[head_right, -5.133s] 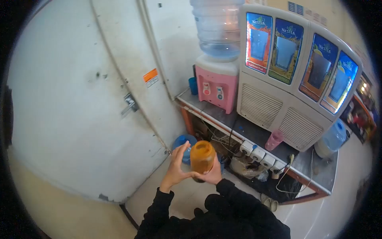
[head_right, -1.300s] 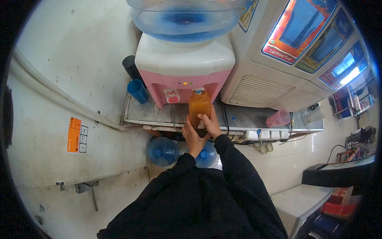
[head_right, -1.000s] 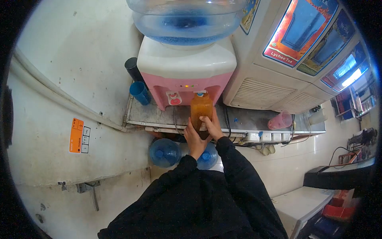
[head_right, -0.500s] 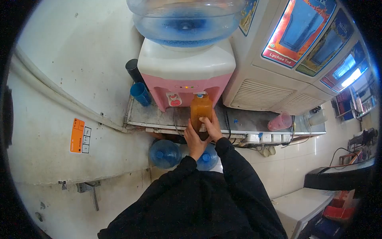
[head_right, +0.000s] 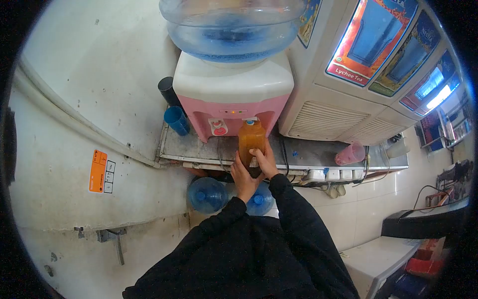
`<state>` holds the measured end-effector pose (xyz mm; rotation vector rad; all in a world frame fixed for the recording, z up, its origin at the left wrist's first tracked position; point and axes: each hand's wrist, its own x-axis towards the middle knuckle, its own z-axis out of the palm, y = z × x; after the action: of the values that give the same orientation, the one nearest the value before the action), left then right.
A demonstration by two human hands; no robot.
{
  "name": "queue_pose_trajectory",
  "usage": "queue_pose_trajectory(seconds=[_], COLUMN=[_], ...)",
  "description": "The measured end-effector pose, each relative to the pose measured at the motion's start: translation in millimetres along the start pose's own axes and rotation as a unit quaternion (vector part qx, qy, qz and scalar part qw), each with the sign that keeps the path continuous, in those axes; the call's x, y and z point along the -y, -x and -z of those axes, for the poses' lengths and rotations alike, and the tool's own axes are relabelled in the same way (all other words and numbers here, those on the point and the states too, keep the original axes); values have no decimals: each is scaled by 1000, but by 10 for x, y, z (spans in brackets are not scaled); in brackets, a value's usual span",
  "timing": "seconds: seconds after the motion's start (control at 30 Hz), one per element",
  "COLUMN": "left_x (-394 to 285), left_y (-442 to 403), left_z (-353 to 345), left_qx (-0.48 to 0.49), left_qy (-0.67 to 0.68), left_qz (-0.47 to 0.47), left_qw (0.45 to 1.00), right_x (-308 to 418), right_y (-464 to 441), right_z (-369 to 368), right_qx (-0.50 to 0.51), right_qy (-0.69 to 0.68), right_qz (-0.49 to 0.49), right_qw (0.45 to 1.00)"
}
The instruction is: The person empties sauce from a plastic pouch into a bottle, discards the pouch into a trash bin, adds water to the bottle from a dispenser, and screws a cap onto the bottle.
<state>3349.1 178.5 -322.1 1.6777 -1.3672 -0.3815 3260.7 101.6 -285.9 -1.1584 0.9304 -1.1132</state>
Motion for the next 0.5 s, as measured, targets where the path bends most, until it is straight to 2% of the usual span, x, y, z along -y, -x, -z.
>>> queue_pose_trajectory(seconds=[0.5], left_x=[18], left_y=[5], left_z=[21], left_qx=[24], left_qy=[-5], left_qz=[16], left_qw=[1000], right_x=[-171], right_y=[-46], right_z=[54], right_qx=[-4], right_qy=[-11], right_qz=[-9], right_qw=[1000])
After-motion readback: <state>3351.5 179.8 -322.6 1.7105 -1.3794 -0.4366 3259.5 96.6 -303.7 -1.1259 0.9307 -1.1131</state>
